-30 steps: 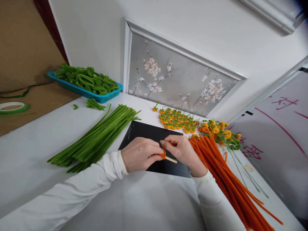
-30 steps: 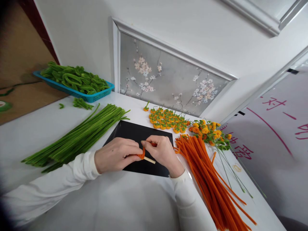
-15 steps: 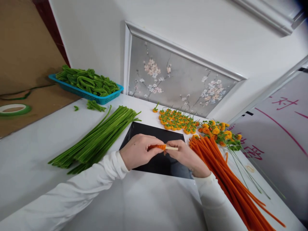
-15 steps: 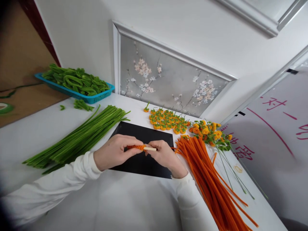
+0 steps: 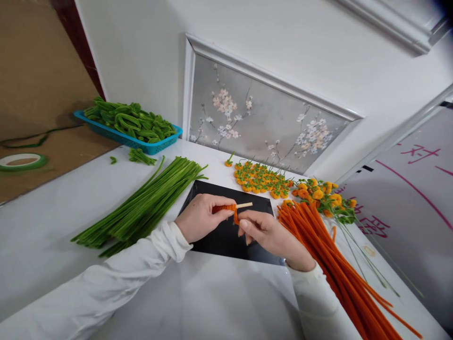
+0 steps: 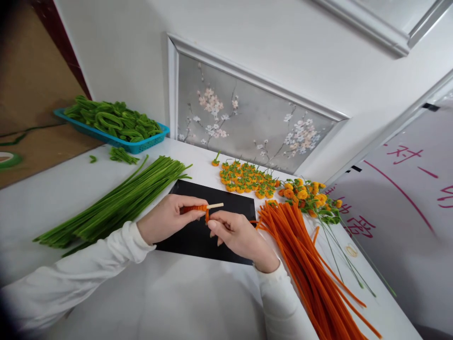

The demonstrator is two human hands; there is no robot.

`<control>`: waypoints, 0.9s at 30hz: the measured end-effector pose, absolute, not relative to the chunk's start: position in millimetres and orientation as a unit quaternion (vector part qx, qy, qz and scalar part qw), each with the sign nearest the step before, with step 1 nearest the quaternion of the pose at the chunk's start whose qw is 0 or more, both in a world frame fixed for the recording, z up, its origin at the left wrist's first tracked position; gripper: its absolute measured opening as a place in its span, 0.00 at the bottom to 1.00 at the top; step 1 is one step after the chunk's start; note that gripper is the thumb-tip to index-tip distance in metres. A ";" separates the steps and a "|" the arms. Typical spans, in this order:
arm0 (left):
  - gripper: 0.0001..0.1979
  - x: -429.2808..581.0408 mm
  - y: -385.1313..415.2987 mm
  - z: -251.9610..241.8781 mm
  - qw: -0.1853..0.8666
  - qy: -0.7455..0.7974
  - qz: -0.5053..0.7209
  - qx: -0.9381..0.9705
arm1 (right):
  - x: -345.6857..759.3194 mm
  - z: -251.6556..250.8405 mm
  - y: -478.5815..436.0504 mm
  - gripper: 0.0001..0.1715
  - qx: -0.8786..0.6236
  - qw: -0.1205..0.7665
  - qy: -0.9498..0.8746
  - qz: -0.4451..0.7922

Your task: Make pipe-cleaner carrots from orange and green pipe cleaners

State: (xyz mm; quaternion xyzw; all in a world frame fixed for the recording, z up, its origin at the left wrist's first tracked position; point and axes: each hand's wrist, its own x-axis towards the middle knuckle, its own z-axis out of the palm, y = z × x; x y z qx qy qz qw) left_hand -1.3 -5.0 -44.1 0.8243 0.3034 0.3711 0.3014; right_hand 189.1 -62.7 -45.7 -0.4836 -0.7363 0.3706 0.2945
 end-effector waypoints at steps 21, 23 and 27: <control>0.10 -4.4 -6.3 -41.0 0.199 0.322 0.270 0.885 | 177.6 -37.9 -66.3 0.12 -0.503 0.336 -0.790 -0.100; 0.09 -4.7 -8.0 -38.1 0.192 0.311 0.260 0.894 | 180.7 -37.7 -64.4 0.12 -0.507 0.366 -0.777 -0.073; 0.09 -4.7 -11.2 -35.1 0.178 0.291 0.253 0.905 | 185.4 -34.7 -61.3 0.10 -0.492 0.410 -0.768 -0.001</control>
